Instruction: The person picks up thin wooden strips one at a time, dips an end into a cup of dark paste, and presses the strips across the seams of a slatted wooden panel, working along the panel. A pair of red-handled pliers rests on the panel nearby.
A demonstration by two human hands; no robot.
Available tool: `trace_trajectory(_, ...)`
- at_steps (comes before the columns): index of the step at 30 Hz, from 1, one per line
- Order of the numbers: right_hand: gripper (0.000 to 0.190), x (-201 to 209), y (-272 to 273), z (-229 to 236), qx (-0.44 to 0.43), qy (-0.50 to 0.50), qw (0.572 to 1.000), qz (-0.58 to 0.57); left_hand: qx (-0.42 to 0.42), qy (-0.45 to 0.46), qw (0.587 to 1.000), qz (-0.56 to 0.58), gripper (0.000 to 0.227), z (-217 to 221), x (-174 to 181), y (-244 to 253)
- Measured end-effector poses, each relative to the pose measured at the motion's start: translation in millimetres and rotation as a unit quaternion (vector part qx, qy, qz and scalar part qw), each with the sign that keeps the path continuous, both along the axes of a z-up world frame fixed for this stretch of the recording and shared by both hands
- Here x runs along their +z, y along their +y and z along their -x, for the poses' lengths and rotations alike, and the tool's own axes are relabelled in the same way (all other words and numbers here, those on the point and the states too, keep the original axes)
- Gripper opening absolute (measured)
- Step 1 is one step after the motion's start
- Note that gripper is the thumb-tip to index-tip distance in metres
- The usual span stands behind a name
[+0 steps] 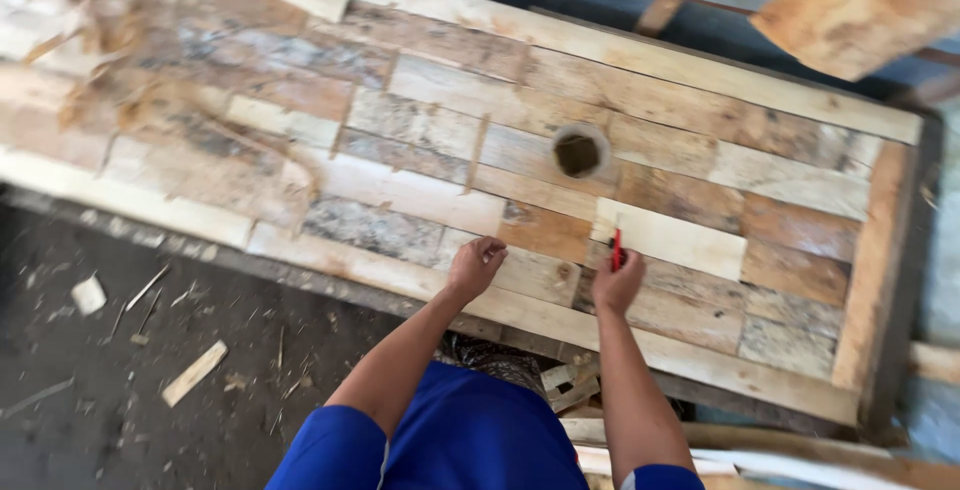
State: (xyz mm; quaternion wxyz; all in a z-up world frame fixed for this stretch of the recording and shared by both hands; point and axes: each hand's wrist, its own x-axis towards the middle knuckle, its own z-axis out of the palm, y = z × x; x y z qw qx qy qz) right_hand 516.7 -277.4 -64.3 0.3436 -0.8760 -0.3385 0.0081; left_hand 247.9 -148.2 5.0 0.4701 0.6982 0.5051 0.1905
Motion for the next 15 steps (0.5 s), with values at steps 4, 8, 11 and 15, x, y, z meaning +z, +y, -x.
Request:
trace_trajectory(4, 0.035, 0.1, 1.2, 4.5, 0.046, 0.008, 0.999, -0.011, 0.039, -0.007, 0.999, -0.027, 0.02, 24.2, 3.7, 13.2)
trace_trajectory(8, 0.042, 35.1, 11.0, 25.0, -0.014, -0.056, 0.998, 0.025, 0.074, -0.027, 0.996, -0.051, 0.018, 48.4, 2.8, 28.3)
trace_trajectory(11, 0.046, 55.5, 28.8, 42.9, -0.03, -0.104, 0.994, 0.016, 0.108, -0.031, 0.992, -0.061, 0.017, 70.3, 2.1, 43.7)
trace_trajectory(15, 0.021, 50.3, 58.2, 64.6, 0.032, -0.118, 0.992, 0.021, 0.167, 0.008, 0.983, -0.072, 0.022, 104.5, 14.7, 70.9)
